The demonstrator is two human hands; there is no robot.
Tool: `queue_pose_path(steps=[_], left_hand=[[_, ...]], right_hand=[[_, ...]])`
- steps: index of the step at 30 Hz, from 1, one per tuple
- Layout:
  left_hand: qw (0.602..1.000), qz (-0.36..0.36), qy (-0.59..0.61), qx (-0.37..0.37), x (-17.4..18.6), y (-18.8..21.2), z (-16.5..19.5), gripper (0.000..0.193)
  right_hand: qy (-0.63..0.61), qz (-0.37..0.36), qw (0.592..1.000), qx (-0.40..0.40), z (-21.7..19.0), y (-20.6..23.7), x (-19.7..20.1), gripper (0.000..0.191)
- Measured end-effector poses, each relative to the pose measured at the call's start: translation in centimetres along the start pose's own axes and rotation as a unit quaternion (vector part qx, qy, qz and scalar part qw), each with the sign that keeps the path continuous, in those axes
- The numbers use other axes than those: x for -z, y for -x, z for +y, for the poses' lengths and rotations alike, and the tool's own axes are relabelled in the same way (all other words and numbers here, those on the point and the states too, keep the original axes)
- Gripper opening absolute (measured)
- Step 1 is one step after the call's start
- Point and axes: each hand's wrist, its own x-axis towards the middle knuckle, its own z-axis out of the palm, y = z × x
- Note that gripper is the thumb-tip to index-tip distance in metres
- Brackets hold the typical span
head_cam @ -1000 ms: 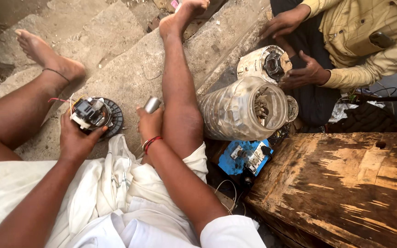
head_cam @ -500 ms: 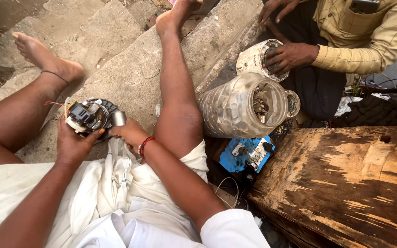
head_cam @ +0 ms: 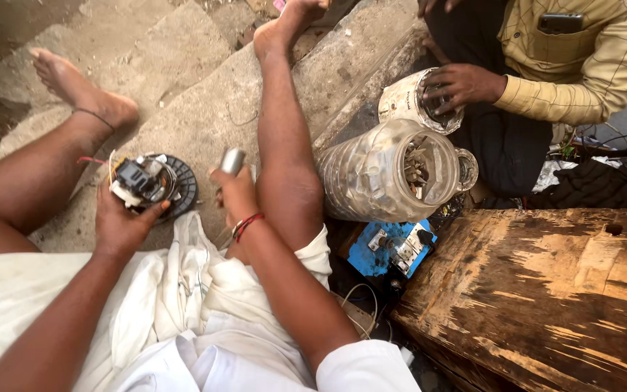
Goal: The person sits on the ground repairing a small electric motor. They pick metal parts from a large jar, fit a metal bushing onto the motor, and use a screwdriver to work on the motor assembly, handling wires and components throughout.
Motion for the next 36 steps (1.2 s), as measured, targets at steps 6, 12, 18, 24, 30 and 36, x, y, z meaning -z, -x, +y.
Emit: queue_pose_path(steps=[6,12,18,24,30,36], left_hand=[[0.998,-0.004,-0.063,-0.013,0.0,0.0,-0.2,0.091],[0.999,-0.017,-0.004,0.039,0.1,-0.1,0.0,0.093],[0.996,-0.024,-0.076,0.036,0.2,-0.1,0.0,0.088],[1.000,-0.005,-0.004,0.009,0.4,0.2,-0.1,0.088],[1.000,-0.008,0.011,0.023,0.1,0.1,-0.5,0.086],[1.000,-0.008,-0.009,0.017,0.4,0.1,-0.2,0.087]], right_hand=[[0.189,-0.050,0.981,0.014,1.0,1.7,-1.5,0.040],[0.058,0.007,0.995,0.083,0.4,0.3,-0.1,0.049],[0.289,-0.039,0.952,0.093,1.4,1.3,-1.1,0.048],[0.117,0.049,0.991,0.035,0.7,0.2,0.0,0.048],[0.296,-0.088,0.942,0.129,1.2,1.1,-0.9,0.043],[0.062,0.040,0.997,0.028,0.3,0.1,0.3,0.042]])
